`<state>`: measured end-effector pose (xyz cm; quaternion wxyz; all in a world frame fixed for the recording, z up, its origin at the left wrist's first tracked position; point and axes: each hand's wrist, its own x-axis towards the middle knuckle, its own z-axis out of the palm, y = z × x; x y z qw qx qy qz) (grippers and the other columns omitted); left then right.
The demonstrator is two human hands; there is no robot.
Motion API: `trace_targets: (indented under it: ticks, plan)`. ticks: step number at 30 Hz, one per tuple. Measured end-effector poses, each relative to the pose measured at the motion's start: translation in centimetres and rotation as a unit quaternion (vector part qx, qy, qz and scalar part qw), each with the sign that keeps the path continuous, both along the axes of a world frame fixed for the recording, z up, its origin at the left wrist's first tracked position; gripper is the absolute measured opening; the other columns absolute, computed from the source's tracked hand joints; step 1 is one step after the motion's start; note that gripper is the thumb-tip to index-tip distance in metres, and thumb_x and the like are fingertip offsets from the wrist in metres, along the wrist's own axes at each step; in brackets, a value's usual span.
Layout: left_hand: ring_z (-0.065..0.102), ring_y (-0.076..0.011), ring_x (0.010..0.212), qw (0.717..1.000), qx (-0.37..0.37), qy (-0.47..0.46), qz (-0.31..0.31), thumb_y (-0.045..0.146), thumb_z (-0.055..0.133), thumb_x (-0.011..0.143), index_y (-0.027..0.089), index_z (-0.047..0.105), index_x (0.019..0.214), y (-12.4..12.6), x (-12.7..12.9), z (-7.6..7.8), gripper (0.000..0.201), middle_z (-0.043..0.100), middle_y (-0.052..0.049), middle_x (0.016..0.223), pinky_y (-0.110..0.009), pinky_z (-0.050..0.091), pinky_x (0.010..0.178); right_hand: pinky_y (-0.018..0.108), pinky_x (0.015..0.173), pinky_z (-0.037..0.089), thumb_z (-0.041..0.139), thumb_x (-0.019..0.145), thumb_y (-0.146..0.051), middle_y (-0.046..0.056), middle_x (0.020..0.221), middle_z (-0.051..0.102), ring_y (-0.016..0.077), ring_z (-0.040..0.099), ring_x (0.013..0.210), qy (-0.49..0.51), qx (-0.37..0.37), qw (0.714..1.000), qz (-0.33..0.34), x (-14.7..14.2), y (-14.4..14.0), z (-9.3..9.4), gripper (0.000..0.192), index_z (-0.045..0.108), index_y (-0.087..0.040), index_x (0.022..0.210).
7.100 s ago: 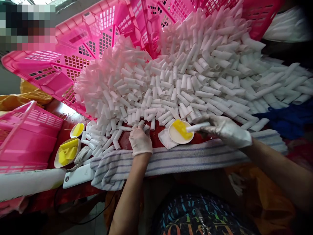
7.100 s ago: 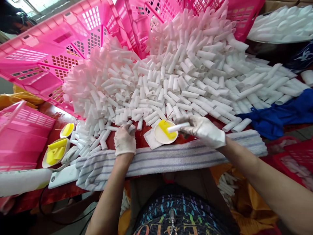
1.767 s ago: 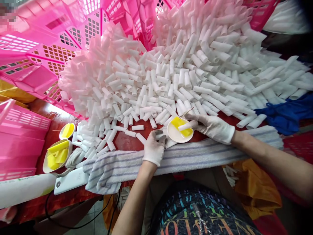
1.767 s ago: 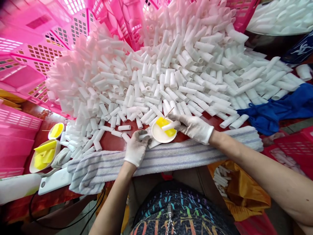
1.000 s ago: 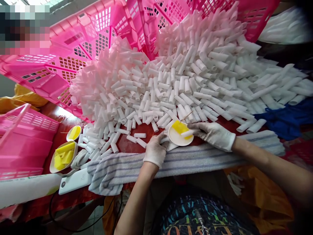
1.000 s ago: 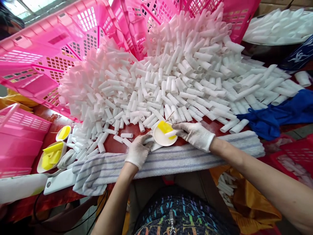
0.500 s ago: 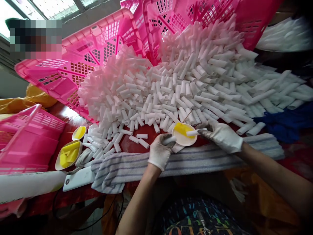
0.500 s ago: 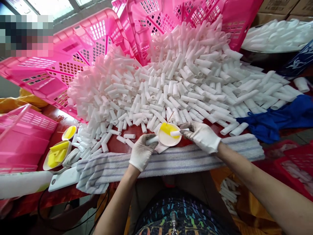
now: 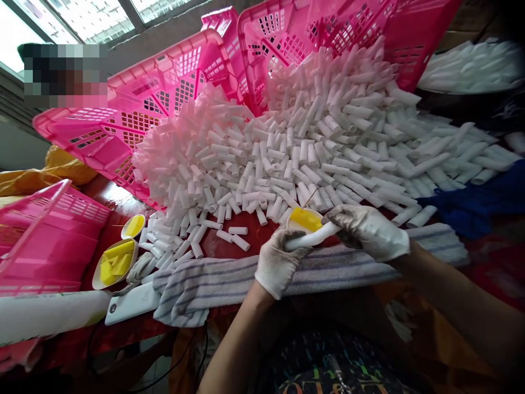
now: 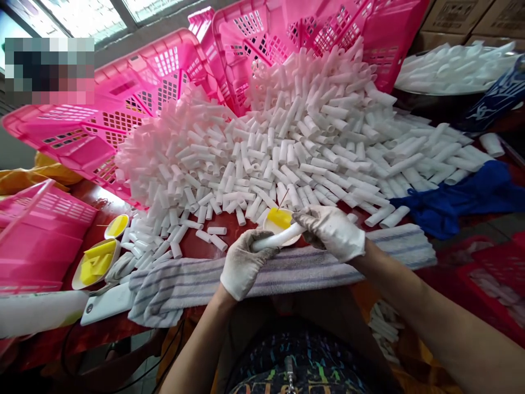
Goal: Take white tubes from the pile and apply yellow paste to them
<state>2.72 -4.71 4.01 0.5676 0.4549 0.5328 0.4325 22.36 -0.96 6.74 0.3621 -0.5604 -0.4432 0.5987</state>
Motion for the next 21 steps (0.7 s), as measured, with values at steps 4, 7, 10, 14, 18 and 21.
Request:
trace_targets:
  ticks: [4, 7, 10, 14, 18, 21]
  plan:
    - [0.064, -0.011, 0.061, 0.993, -0.056, -0.095, -0.039, 0.041, 0.084, 0.073, 0.013, 0.069, 0.099, -0.4, 0.2, 0.3, 0.041, 0.07, -0.003, 0.084, -0.027, 0.055, 0.065, 0.022, 0.041, 0.029, 0.078, 0.065, -0.062, -0.004, 0.052, 0.051, 0.0086, 0.041, 0.044, -0.028, -0.013, 0.999, -0.033, 0.5, -0.3, -0.1, 0.049, 0.063, -0.02, 0.084]
    - [0.056, -0.008, 0.052, 0.984, -0.076, -0.139, -0.076, 0.051, 0.08, 0.075, 0.013, 0.066, 0.099, -0.4, 0.4, 0.4, 0.047, 0.065, 0.0, 0.071, -0.023, 0.047, 0.056, 0.025, 0.047, 0.038, 0.08, 0.059, -0.067, -0.002, 0.061, 0.058, 0.0108, 0.049, 0.052, -0.036, 0.016, 0.998, -0.053, 0.8, -0.8, -0.3, 0.055, 0.064, -0.02, 0.082]
    - [0.056, -0.0087, 0.052, 0.983, -0.075, -0.147, -0.086, 0.055, 0.077, 0.078, 0.013, 0.063, 0.101, -0.5, 0.4, 0.4, 0.049, 0.065, -0.001, 0.073, -0.023, 0.044, 0.054, 0.027, 0.049, 0.04, 0.076, 0.065, -0.071, 0.0, 0.065, 0.059, 0.0118, 0.049, 0.053, -0.04, 0.054, 0.996, -0.051, 1.0, -1.4, -0.8, 0.054, 0.065, -0.02, 0.084]
    - [0.044, -0.0082, 0.043, 0.985, -0.111, -0.086, -0.102, 0.065, 0.062, 0.085, 0.016, 0.059, 0.086, -0.8, 0.8, 0.5, 0.049, 0.054, 0.003, 0.059, -0.024, 0.035, 0.046, 0.032, 0.059, 0.049, 0.062, 0.087, -0.061, 0.004, 0.077, 0.068, 0.0177, 0.062, 0.065, -0.121, 0.232, 0.964, 0.054, 1.3, -2.1, -1.6, 0.036, 0.065, -0.025, 0.084]
    - [0.042, -0.0131, 0.046, 0.987, -0.108, 0.036, -0.112, 0.071, 0.053, 0.086, 0.022, 0.054, 0.063, -1.2, 2.4, 0.0, 0.055, 0.048, 0.001, 0.051, -0.029, 0.04, 0.051, 0.035, 0.057, 0.043, 0.057, 0.09, -0.046, 0.003, 0.058, 0.059, 0.0181, 0.057, 0.057, -0.261, 0.403, 0.86, 0.174, 0.9, -3.7, -1.2, 0.033, 0.057, -0.027, 0.062]
    - [0.048, -0.0176, 0.057, 0.991, -0.044, 0.109, -0.06, 0.062, 0.049, 0.092, 0.024, 0.05, 0.055, -1.6, 4.4, -0.4, 0.054, 0.053, -0.003, 0.055, -0.034, 0.048, 0.066, 0.036, 0.055, 0.038, 0.057, 0.088, -0.033, 0.004, 0.055, 0.057, 0.0191, 0.054, 0.053, -0.356, 0.466, 0.801, 0.117, -0.2, -5.3, -0.7, 0.028, 0.055, -0.027, 0.061]
